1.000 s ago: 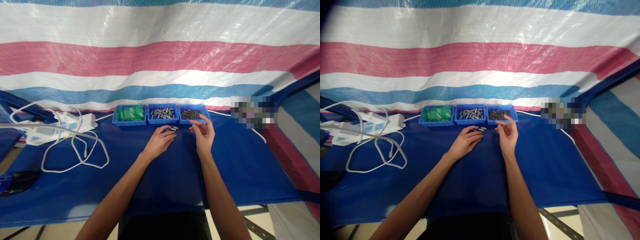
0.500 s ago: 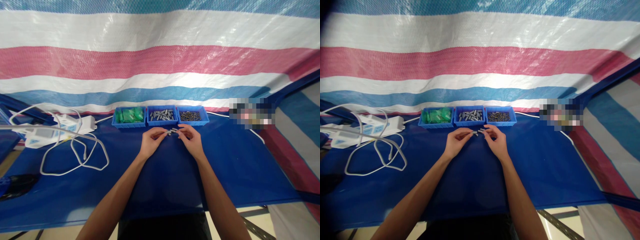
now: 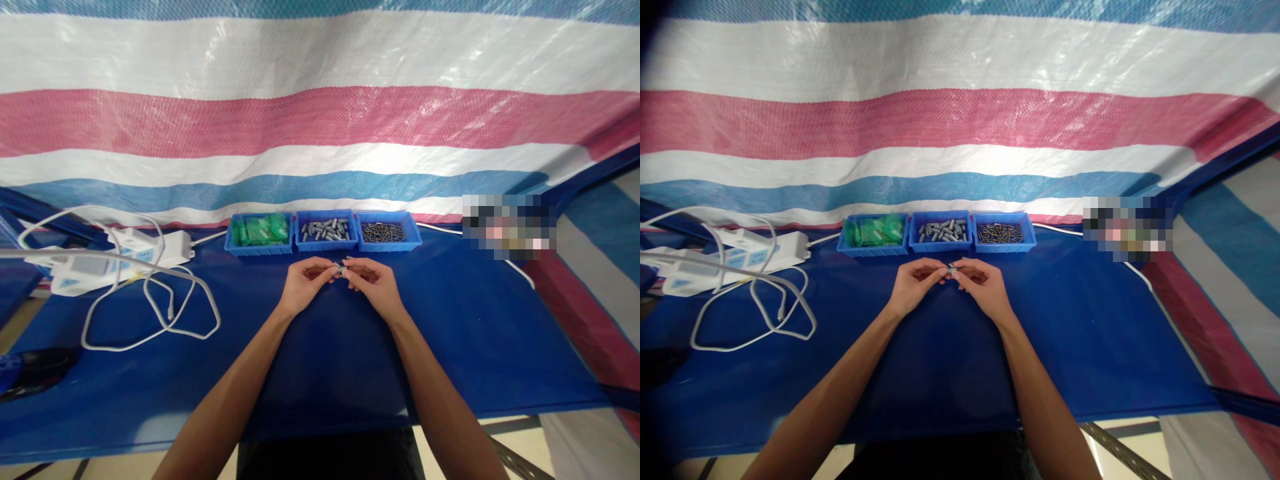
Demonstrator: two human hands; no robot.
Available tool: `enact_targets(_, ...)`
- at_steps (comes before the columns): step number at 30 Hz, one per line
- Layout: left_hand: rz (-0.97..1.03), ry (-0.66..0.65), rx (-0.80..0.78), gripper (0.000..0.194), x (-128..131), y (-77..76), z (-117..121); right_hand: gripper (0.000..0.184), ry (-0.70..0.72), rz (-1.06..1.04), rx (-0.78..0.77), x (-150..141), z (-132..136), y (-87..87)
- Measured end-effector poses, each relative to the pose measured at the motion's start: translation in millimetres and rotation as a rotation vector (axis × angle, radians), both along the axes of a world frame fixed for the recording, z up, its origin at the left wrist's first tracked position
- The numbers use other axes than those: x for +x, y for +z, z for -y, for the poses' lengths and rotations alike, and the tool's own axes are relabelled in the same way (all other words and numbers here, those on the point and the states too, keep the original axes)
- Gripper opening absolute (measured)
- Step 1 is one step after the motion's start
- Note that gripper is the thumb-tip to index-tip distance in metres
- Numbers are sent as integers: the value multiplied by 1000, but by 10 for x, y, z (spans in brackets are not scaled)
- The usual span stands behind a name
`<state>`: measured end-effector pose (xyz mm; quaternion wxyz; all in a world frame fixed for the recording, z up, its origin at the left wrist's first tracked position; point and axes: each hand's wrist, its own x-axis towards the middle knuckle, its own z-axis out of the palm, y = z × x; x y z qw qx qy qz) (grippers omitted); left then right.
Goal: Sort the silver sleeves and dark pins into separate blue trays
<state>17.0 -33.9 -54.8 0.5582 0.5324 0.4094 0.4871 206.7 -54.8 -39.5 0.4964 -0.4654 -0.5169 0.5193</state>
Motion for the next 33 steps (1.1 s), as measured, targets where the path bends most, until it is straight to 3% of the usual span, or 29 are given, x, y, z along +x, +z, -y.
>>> enact_targets(4,-108,33,120,27,4,-14,12,31,-1,-4,-9,13,-6,4)
enact_targets(9,-491,194,415,18,42,-6,33,23,-146,54,95,-9,-19,8)
enact_targets(11,-572,159,534,17,55,-17,36,24,-184,57,169,-19,-30,6)
enact_targets(15,-666,66,645,19,65,-46,40,44,-158,67,252,0,-46,0)
enact_targets(17,-699,58,645,16,67,-51,44,45,-167,101,251,36,-50,-7)
enact_targets(24,-704,34,587,8,62,-69,28,22,-306,127,216,160,-64,-18)
enact_targets(29,-513,77,447,11,39,-36,25,23,-342,122,181,174,-65,-11)
enact_targets(33,-296,84,254,19,23,-13,24,25,-279,123,158,155,-50,-25)
